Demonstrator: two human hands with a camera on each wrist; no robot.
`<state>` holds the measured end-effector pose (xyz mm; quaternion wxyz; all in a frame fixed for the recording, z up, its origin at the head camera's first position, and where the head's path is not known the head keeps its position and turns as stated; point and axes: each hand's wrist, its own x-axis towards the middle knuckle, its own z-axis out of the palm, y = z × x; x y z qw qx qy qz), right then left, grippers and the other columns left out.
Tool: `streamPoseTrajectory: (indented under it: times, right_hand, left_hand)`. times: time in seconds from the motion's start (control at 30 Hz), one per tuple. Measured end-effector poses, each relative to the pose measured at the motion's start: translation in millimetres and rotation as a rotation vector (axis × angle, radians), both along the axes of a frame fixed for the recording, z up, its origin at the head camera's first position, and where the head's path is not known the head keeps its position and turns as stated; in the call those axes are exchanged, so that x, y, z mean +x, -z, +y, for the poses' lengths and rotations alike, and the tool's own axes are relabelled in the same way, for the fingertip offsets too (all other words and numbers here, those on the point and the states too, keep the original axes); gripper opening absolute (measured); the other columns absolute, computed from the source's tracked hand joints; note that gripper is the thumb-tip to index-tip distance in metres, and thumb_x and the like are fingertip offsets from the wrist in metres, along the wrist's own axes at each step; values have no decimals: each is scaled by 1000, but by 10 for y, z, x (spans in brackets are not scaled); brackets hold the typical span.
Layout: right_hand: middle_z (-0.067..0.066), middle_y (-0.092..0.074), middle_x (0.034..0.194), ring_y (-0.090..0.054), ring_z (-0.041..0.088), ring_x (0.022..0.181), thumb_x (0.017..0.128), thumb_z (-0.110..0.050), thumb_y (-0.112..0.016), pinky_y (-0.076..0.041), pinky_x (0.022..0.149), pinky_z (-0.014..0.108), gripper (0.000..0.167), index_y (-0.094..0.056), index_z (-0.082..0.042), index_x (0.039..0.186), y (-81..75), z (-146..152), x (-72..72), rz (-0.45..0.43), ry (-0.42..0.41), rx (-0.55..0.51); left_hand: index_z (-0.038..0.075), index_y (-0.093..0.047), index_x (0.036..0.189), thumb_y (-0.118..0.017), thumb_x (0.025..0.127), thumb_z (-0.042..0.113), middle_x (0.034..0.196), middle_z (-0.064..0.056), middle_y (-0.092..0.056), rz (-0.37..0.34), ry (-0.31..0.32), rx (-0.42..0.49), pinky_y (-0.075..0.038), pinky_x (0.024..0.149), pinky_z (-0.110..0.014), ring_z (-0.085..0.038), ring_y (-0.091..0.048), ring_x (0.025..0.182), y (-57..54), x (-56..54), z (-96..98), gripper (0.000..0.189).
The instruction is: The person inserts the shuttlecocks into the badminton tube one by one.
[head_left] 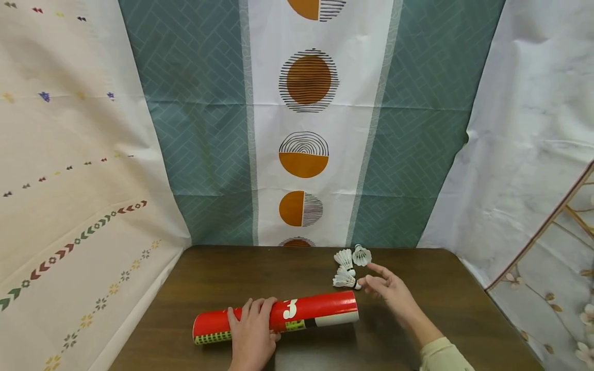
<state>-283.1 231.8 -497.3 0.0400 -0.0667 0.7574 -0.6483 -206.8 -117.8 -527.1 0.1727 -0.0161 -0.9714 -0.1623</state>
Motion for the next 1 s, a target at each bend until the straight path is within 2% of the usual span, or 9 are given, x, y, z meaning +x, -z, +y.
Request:
streamPoseTrajectory:
  times: [0.13, 0.3, 0.37, 0.47, 0.63, 0.9, 1.0]
  right_hand:
    - [3, -79, 125, -71, 9, 95, 111, -26, -60, -58, 91, 30, 61, -36, -3, 161, 23, 62, -284, -52, 111, -3]
    - [13, -70, 143, -71, 11, 105, 113, -26, -54, -55, 94, 27, 60, -33, 0, 163, 77, 50, -613, -60, 171, 5]
    - [18, -67, 145, -72, 16, 110, 113, -27, -55, -55, 97, 30, 61, -34, 0, 163, 83, 27, -727, -68, 198, 24]
    - [27, -61, 150, -71, 29, 120, 112, -27, -55, -56, 105, 40, 63, -31, 0, 165, 82, -4, -857, -95, 212, 84]
    - [33, -46, 160, -62, 44, 135, 114, -21, -47, -50, 114, 56, 64, -20, 2, 168, 109, -21, -999, -136, 186, 147]
    - [34, -26, 171, -54, 49, 142, 114, -20, -42, -52, 112, 56, 65, -15, 3, 169, 233, 11, -1128, -173, 80, 184]
    - [34, -27, 170, -55, 50, 141, 113, -19, -42, -53, 111, 56, 63, -19, 5, 168, 255, -6, -1136, -181, 46, 187]
  left_hand:
    - [24, -67, 129, -106, 60, 25, 127, -10, -72, -19, 0, -3, -25, 110, -91, -44, -62, 128, 10, 5, -16, 79]
    - [24, -67, 130, -106, 60, 25, 128, -10, -72, -30, -6, -4, -25, 110, -91, -44, -62, 129, 7, 5, -17, 80]
    - [24, -67, 130, -106, 60, 25, 128, -10, -72, -30, -10, -5, -25, 111, -91, -44, -62, 129, 6, 2, -16, 81]
    - [25, -67, 130, -106, 60, 25, 128, -9, -72, -30, -12, -4, -25, 111, -91, -44, -62, 129, 4, 0, -14, 81]
    - [25, -66, 131, -105, 61, 26, 129, -9, -71, -51, -8, -3, -25, 111, -91, -44, -61, 130, -12, -6, -19, 80]
    - [25, -66, 132, -105, 62, 27, 129, -10, -71, -72, -12, 4, -25, 111, -91, -44, -61, 131, -25, -13, -51, 80]
    - [24, -66, 132, -105, 62, 27, 129, -10, -71, -74, -5, 10, -24, 111, -92, -45, -61, 131, -30, -9, -66, 80]
